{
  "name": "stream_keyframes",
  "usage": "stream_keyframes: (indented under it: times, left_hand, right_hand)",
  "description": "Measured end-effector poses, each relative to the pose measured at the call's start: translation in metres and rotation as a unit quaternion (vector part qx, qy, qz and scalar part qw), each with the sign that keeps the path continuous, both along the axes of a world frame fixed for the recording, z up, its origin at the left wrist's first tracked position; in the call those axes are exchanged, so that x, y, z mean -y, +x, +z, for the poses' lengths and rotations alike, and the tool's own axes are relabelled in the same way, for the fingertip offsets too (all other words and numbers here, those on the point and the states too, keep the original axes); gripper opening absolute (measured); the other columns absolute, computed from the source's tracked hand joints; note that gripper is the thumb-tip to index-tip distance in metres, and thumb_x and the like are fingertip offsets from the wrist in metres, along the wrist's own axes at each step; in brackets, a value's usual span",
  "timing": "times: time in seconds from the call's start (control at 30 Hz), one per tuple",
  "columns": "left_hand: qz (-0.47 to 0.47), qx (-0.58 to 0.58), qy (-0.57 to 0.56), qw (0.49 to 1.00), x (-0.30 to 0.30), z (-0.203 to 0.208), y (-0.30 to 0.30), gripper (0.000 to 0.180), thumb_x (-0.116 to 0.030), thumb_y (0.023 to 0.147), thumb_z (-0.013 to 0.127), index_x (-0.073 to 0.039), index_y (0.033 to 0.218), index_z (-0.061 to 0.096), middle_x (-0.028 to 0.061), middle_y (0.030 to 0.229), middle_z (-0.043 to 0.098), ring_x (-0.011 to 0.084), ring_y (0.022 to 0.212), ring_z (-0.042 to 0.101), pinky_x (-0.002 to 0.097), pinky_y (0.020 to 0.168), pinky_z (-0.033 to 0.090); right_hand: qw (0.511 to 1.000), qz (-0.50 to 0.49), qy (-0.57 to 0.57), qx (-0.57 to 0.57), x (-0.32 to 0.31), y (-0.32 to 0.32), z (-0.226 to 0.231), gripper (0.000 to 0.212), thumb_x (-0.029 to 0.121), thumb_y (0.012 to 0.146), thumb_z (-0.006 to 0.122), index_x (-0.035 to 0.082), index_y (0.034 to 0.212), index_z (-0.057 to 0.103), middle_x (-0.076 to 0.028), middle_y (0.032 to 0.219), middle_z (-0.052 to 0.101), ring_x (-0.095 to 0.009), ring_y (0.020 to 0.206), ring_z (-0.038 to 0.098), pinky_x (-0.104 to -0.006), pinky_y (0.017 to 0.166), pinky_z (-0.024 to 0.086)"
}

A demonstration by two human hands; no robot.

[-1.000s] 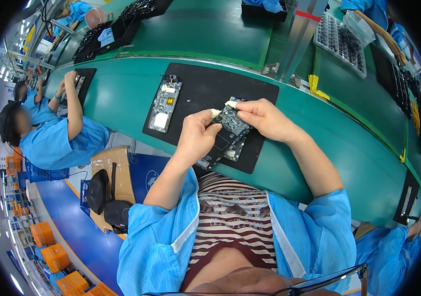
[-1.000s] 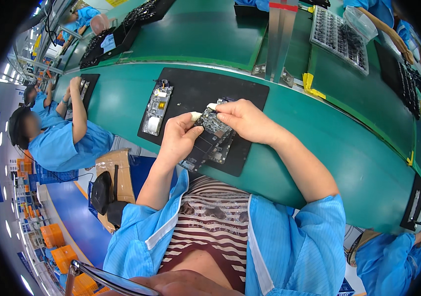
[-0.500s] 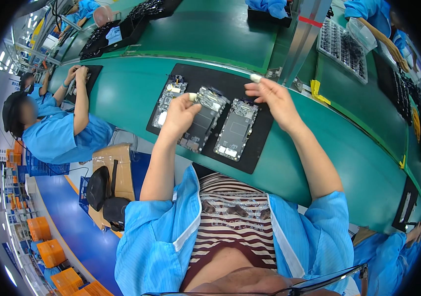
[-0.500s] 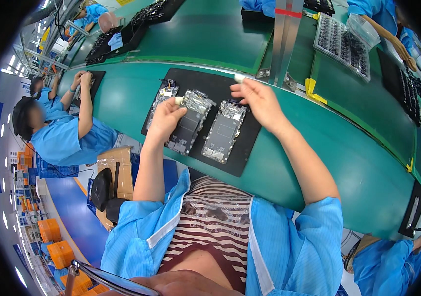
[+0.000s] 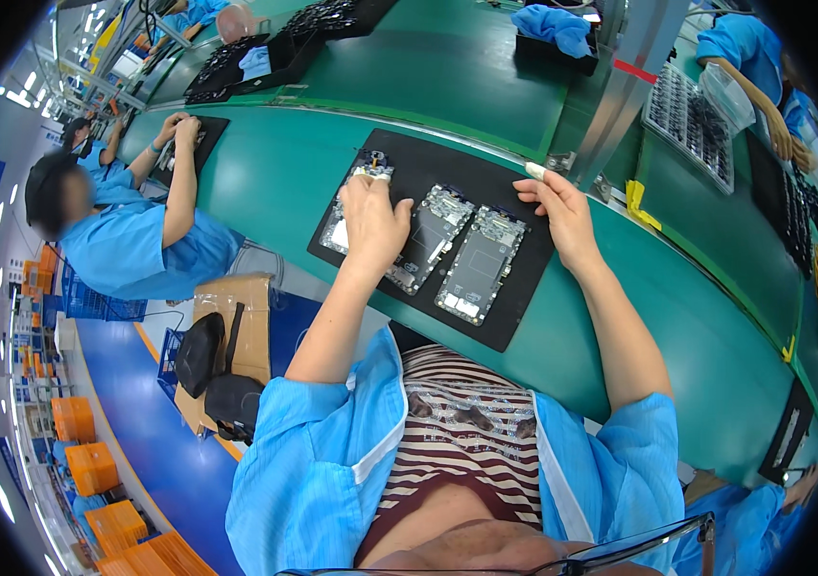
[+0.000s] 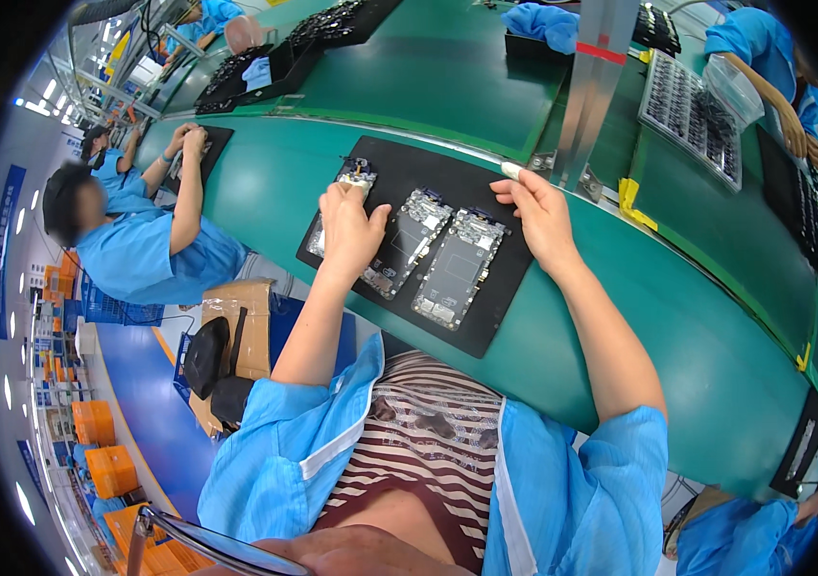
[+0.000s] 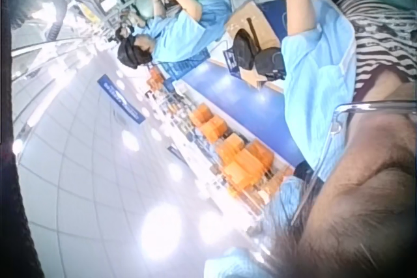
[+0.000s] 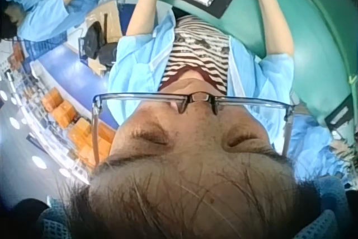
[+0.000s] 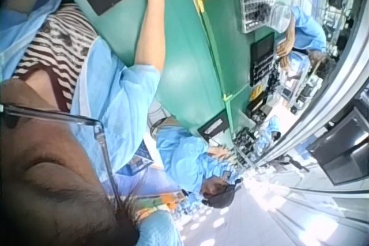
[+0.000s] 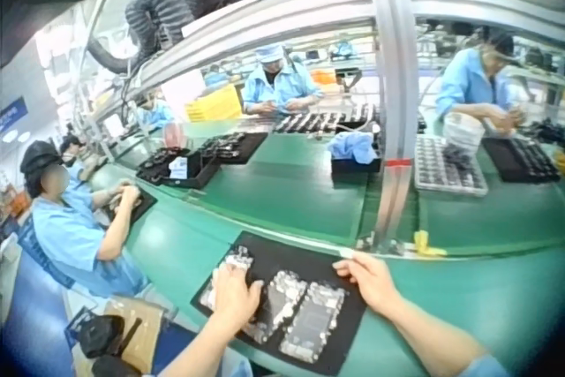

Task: Assembling internal components of mobile phones on an electronics factory assembly line.

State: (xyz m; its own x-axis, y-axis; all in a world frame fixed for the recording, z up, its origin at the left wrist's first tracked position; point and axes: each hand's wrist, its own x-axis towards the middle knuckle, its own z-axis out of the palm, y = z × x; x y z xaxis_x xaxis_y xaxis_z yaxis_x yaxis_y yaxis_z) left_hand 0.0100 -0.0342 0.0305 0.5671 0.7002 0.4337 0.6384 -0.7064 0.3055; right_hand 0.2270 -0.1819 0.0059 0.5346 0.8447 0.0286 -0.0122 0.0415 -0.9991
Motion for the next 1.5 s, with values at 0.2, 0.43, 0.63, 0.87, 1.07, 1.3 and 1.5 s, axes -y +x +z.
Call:
stream_keyframes:
  times: [0.2, 0.43, 0.63, 0.87, 1.07, 1.3, 1.5]
  left_hand:
    - [0.071, -0.093, 0.002, 0.993, -0.025, -0.009, -0.02, 0.034, -0.016, 0.069, 0.075, 0.007, 0.09, 0.06, 0.0212, 0.097, 0.055, 0.0362, 0.092, 0.051, 0.0418, 0.08, 0.045]
    - [0.049, -0.139, 0.017, 0.989, -0.04, 0.0, -0.019, 0.014, -0.011, 0.08, 0.057, 0.002, 0.083, 0.057, 0.0209, 0.078, 0.063, 0.0388, 0.073, 0.062, 0.0478, 0.066, 0.05]
    - [0.086, -0.081, 0.05, 0.992, -0.053, 0.029, -0.027, 0.02, -0.007, 0.08, 0.048, 0.005, 0.091, 0.059, 0.0235, 0.074, 0.064, 0.0369, 0.075, 0.065, 0.0433, 0.064, 0.052]
    - [-0.17, 0.191, -0.529, 0.809, -0.007, 0.05, -0.022, 0.022, 0.0, 0.085, 0.047, 0.007, 0.104, 0.057, 0.0079, 0.084, 0.066, 0.0082, 0.072, 0.062, 0.0222, 0.062, 0.051]
    - [-0.223, 0.113, -0.623, 0.741, 0.039, 0.05, -0.013, 0.021, 0.002, 0.087, 0.051, 0.005, 0.107, 0.057, 0.005, 0.088, 0.065, 0.0047, 0.076, 0.059, 0.02, 0.065, 0.048]
    - [-0.224, 0.135, -0.615, 0.744, 0.048, 0.048, -0.013, 0.022, 0.003, 0.086, 0.051, 0.006, 0.108, 0.057, 0.0041, 0.088, 0.065, 0.0043, 0.077, 0.057, 0.0209, 0.066, 0.047]
    - [-0.236, 0.162, -0.567, 0.772, 0.05, 0.04, -0.013, 0.021, 0.003, 0.087, 0.051, 0.006, 0.106, 0.058, 0.0034, 0.09, 0.065, 0.0036, 0.077, 0.055, 0.0201, 0.066, 0.045]
  right_hand:
    - [1.0, 0.009, -0.007, 0.003, -0.002, -0.002, -0.003, 0.03, 0.015, 0.095, 0.045, 0.001, 0.119, 0.056, -0.006, 0.106, 0.065, -0.01, 0.09, 0.058, -0.0215, 0.073, 0.041]
    - [1.0, 0.014, -0.005, 0.014, -0.001, -0.002, 0.002, 0.03, 0.015, 0.095, 0.045, 0.001, 0.119, 0.056, -0.006, 0.106, 0.065, -0.01, 0.09, 0.058, -0.0215, 0.073, 0.041]
    - [1.0, 0.005, 0.022, 0.002, 0.0, -0.004, 0.002, 0.03, 0.014, 0.096, 0.045, 0.0, 0.12, 0.055, -0.006, 0.106, 0.065, -0.01, 0.091, 0.058, -0.0214, 0.073, 0.042]
    - [0.983, 0.152, 0.02, -0.101, 0.008, -0.02, 0.024, 0.039, 0.022, 0.098, 0.043, -0.002, 0.128, 0.048, -0.015, 0.115, 0.06, -0.018, 0.099, 0.06, -0.0268, 0.082, 0.048]
    - [0.919, 0.252, -0.036, -0.3, 0.014, -0.028, 0.046, 0.039, 0.021, 0.097, 0.046, -0.005, 0.127, 0.045, -0.016, 0.109, 0.06, -0.02, 0.096, 0.062, -0.033, 0.082, 0.053]
    - [0.927, 0.269, -0.016, -0.262, 0.014, -0.028, 0.053, 0.034, 0.01, 0.094, 0.05, -0.004, 0.125, 0.051, -0.012, 0.106, 0.064, -0.016, 0.091, 0.064, -0.0295, 0.083, 0.054]
    - [0.939, 0.277, -0.009, -0.203, 0.016, -0.028, 0.053, 0.033, 0.011, 0.093, 0.052, -0.002, 0.124, 0.054, -0.007, 0.104, 0.065, -0.011, 0.091, 0.063, -0.0249, 0.08, 0.051]
